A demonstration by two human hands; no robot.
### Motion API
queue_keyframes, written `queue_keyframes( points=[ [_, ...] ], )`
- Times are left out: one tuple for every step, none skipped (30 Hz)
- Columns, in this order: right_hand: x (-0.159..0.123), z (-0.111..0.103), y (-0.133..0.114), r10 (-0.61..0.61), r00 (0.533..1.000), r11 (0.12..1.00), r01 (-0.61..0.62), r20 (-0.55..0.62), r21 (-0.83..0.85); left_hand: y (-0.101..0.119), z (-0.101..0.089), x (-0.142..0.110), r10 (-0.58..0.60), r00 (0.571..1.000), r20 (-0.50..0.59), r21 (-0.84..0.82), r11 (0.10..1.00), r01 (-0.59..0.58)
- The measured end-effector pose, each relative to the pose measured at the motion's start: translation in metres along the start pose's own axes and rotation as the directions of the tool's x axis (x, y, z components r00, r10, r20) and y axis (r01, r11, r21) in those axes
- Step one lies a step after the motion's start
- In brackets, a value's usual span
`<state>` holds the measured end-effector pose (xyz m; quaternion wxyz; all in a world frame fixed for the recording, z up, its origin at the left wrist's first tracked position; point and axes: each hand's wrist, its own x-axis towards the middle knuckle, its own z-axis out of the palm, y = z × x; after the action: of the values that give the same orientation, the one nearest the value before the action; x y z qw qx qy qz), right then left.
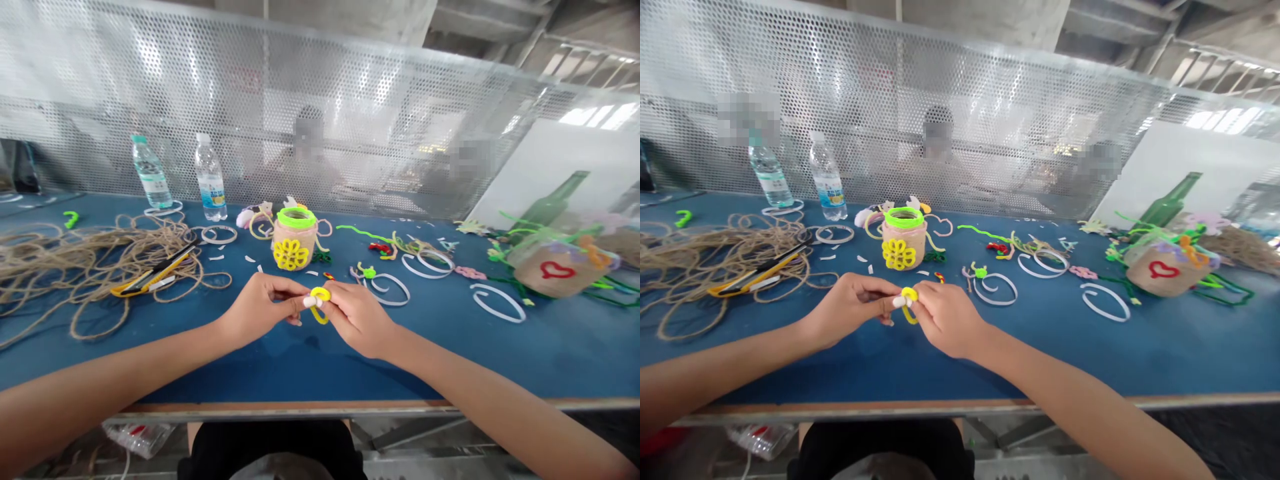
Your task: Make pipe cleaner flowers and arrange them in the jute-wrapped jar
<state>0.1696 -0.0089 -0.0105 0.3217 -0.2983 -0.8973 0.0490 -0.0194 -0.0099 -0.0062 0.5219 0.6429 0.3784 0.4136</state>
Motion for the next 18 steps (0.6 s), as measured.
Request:
queue_keyframes(
  points=[
    [0.0, 0.0004, -0.0002, 0.007, 1.0, 1.0, -0.007, 0.003, 0.013, -0.0001, 0.0004, 0.0, -0.003, 1.0, -0.016, 0.003, 1.0, 0.003],
    [0.0002, 0.0006, -0.0005, 0.015, 1.0, 0.999, -0.016, 0.006, 0.031, -0.0002, 0.0008, 0.0, -0.004, 0.999, -0.032, 0.005, 1.0, 0.004],
    [0.0006, 0.0005, -0.0009, 0.025, 1.0, 0.998, -0.026, 0.009, 0.053, -0.0003, 0.0012, -0.0001, -0.005, 0.999, -0.046, 0.004, 1.0, 0.006],
    [0.001, 0.0003, -0.0013, 0.035, 0.999, 0.996, -0.036, 0.013, 0.078, -0.0004, 0.0015, -0.0003, -0.007, 0.998, -0.057, 0.001, 1.0, 0.007],
    [0.0016, -0.0002, -0.0019, 0.048, 0.999, 0.994, -0.05, 0.016, 0.102, -0.0006, 0.0016, -0.0005, -0.007, 0.998, -0.065, -0.002, 1.0, 0.006],
    [0.0023, -0.0008, -0.0024, 0.066, 0.998, 0.99, -0.068, 0.017, 0.124, -0.0008, 0.0016, -0.0006, -0.003, 0.998, -0.07, -0.002, 1.0, 0.002],
    [0.003, -0.0015, -0.0027, 0.089, 0.996, 0.985, -0.091, 0.018, 0.144, -0.0011, 0.0014, -0.0006, 0.006, 0.997, -0.074, 0.002, 1.0, -0.006],
    [0.0036, -0.0021, -0.0029, 0.117, 0.993, 0.979, -0.119, 0.02, 0.165, -0.0015, 0.001, -0.0005, 0.018, 0.997, -0.079, 0.011, 1.0, -0.017],
    [0.0042, -0.0025, -0.0029, 0.149, 0.988, 0.97, -0.151, 0.025, 0.191, -0.0019, 0.0004, -0.0002, 0.034, 0.996, -0.084, 0.023, 0.999, -0.032],
    [0.0048, -0.0028, -0.0027, 0.186, 0.982, 0.956, -0.188, 0.033, 0.224, -0.0023, -0.0005, 0.0002, 0.049, 0.995, -0.088, 0.037, 0.998, -0.046],
    [0.0052, -0.0029, -0.0023, 0.221, 0.974, 0.938, -0.225, 0.046, 0.264, -0.0026, -0.0015, 0.0007, 0.063, 0.994, -0.092, 0.052, 0.997, -0.058],
    [0.0054, -0.0027, -0.0018, 0.252, 0.966, 0.917, -0.259, 0.063, 0.304, -0.0028, -0.0026, 0.0013, 0.075, 0.992, -0.099, 0.067, 0.995, -0.068],
    [0.0055, -0.0023, -0.0013, 0.28, 0.957, 0.894, -0.289, 0.078, 0.341, -0.003, -0.0037, 0.002, 0.085, 0.991, -0.106, 0.082, 0.994, -0.077],
    [0.0055, -0.0017, -0.0008, 0.305, 0.948, 0.871, -0.317, 0.093, 0.374, -0.003, -0.0047, 0.0027, 0.092, 0.989, -0.113, 0.096, 0.992, -0.081],
    [0.0054, -0.0008, -0.0003, 0.326, 0.939, 0.848, -0.342, 0.11, 0.404, -0.003, -0.0055, 0.0033, 0.096, 0.988, -0.118, 0.108, 0.991, -0.083],
    [0.0052, 0.0002, 0.0, 0.342, 0.931, 0.826, -0.362, 0.127, 0.433, -0.003, -0.006, 0.0038, 0.096, 0.989, -0.117, 0.116, 0.99, -0.083],
    [0.0051, 0.0013, 0.0003, 0.354, 0.924, 0.803, -0.378, 0.141, 0.46, -0.0031, -0.0063, 0.0043, 0.095, 0.99, -0.109, 0.122, 0.989, -0.082],
    [0.0052, 0.0024, 0.0006, 0.365, 0.918, 0.78, -0.392, 0.155, 0.487, -0.0034, -0.0064, 0.0046, 0.094, 0.991, -0.097, 0.129, 0.988, -0.082]
  ],
)
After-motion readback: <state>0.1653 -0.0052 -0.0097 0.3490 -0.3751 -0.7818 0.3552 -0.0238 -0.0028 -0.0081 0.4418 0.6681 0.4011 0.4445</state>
